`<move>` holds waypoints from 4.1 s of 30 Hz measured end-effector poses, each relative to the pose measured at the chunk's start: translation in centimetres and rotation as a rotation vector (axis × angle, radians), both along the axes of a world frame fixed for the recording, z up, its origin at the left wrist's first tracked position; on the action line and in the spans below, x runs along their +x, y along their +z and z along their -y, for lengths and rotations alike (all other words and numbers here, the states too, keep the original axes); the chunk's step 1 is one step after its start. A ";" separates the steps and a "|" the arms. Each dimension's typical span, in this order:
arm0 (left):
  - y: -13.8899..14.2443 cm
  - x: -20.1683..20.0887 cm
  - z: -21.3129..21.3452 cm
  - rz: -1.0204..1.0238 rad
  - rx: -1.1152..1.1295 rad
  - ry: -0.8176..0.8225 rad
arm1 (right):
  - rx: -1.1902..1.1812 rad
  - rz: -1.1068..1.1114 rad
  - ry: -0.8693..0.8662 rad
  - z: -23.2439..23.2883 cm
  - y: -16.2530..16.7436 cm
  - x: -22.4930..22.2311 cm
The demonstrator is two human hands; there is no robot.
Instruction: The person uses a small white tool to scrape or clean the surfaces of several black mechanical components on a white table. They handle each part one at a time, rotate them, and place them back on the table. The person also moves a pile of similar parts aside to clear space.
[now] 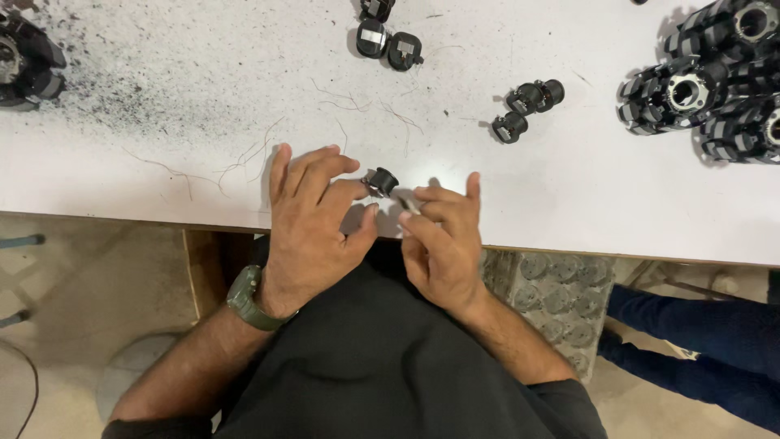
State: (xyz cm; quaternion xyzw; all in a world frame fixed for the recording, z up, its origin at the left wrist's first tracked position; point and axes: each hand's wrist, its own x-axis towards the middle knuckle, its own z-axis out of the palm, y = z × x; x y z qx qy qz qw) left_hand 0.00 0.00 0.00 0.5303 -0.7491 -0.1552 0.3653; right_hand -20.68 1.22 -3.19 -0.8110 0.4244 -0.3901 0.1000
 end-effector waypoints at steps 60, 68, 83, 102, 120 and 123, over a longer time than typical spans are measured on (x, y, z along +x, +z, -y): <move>1.5 -5.5 1.7 -0.315 0.367 -0.246 | 0.066 0.089 0.031 -0.4 2.3 -6.0; 1.4 -5.5 1.2 -0.340 0.375 -0.231 | 0.015 0.125 0.012 -1.0 0.7 -5.0; 0.6 -5.6 1.5 -0.353 0.356 -0.242 | 0.018 0.011 0.019 -0.2 1.1 -4.7; 6.8 -8.3 16.0 0.802 -0.016 -0.449 | 0.070 -0.133 -0.280 3.6 7.3 -9.7; 5.7 -5.2 1.8 0.362 -0.246 -0.222 | 0.190 -0.226 -0.219 0.7 6.1 -5.0; 5.2 -4.9 2.1 0.467 -0.277 -0.319 | 0.181 -0.233 -0.205 0.5 5.9 -4.6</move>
